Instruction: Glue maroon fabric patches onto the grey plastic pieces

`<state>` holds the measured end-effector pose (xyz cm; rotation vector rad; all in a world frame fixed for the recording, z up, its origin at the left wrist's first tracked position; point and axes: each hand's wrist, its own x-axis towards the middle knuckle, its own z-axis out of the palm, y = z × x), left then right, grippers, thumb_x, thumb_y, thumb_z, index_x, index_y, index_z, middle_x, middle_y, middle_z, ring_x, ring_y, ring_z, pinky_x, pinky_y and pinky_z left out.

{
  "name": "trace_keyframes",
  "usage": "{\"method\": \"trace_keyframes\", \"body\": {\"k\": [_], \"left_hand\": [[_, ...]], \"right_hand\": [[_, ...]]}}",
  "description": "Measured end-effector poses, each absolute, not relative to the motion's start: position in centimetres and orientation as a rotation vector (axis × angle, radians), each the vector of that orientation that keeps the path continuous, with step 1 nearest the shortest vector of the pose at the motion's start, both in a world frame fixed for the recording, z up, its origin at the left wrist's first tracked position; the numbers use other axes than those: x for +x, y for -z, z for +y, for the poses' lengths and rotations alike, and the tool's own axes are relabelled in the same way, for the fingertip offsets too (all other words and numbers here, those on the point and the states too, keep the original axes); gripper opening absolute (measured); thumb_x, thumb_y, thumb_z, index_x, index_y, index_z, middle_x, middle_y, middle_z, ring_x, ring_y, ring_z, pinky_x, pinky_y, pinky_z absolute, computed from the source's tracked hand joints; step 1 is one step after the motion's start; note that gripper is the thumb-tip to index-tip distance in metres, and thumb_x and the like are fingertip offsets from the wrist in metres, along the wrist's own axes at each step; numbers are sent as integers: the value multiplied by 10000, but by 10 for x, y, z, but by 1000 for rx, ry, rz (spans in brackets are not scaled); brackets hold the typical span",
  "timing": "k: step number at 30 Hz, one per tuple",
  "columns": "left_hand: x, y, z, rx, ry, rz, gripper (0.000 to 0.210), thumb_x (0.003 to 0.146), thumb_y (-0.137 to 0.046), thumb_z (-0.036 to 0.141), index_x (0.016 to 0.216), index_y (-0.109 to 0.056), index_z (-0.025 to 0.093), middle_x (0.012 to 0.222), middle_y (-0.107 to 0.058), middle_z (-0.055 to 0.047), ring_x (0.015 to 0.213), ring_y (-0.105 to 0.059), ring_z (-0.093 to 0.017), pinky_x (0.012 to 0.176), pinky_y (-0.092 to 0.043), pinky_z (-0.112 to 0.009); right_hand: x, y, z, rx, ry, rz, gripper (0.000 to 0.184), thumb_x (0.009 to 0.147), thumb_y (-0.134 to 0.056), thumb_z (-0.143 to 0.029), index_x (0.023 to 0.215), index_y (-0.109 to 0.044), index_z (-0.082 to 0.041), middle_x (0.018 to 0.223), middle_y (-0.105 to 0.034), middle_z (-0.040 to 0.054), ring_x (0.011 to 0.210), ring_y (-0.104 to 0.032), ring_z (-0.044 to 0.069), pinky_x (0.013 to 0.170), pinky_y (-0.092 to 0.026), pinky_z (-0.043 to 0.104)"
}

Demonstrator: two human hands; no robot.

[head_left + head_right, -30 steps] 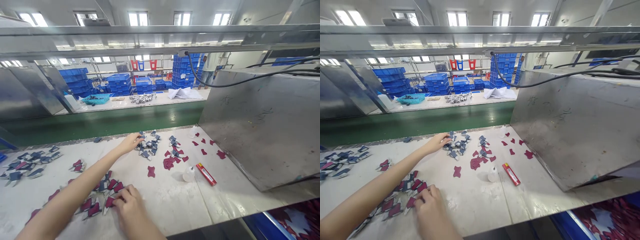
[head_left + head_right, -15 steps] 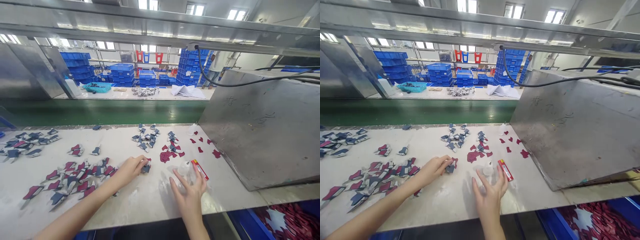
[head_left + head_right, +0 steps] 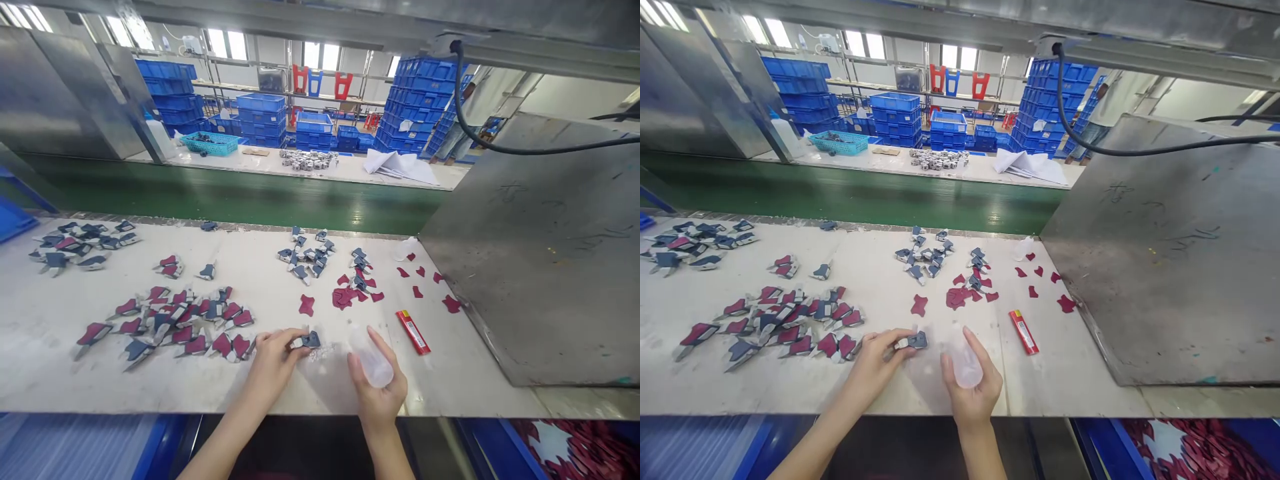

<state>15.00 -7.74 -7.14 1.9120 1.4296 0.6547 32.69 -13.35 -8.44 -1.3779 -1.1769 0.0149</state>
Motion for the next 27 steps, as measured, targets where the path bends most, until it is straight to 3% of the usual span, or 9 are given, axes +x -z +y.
{"method": "trace_keyframes", "body": {"k": [8,27], "left_hand": [[152,76,-78,1896,-694,1442,189,853,-616,236,1014,-702,282,1076,-766,-14,984,-676,-267,930,-362,-459],[153,73,-78,1905,-679,1452,161,826,-673,243,978,-709,283,1039,-777,-18,974,-687,-270,910,-378,-451]], "right_hand": [[323,88,-129,-1423,43,-1295,205,802,-713,-336,909,-725,-162,744,-749,62,560,-695,182,528,-593,277],[324,88,-127,-1421,-89,-1286,205,830,-695,-299,934,-734,-127,784,-762,81,588,-714,190,558,-597,268]]}}
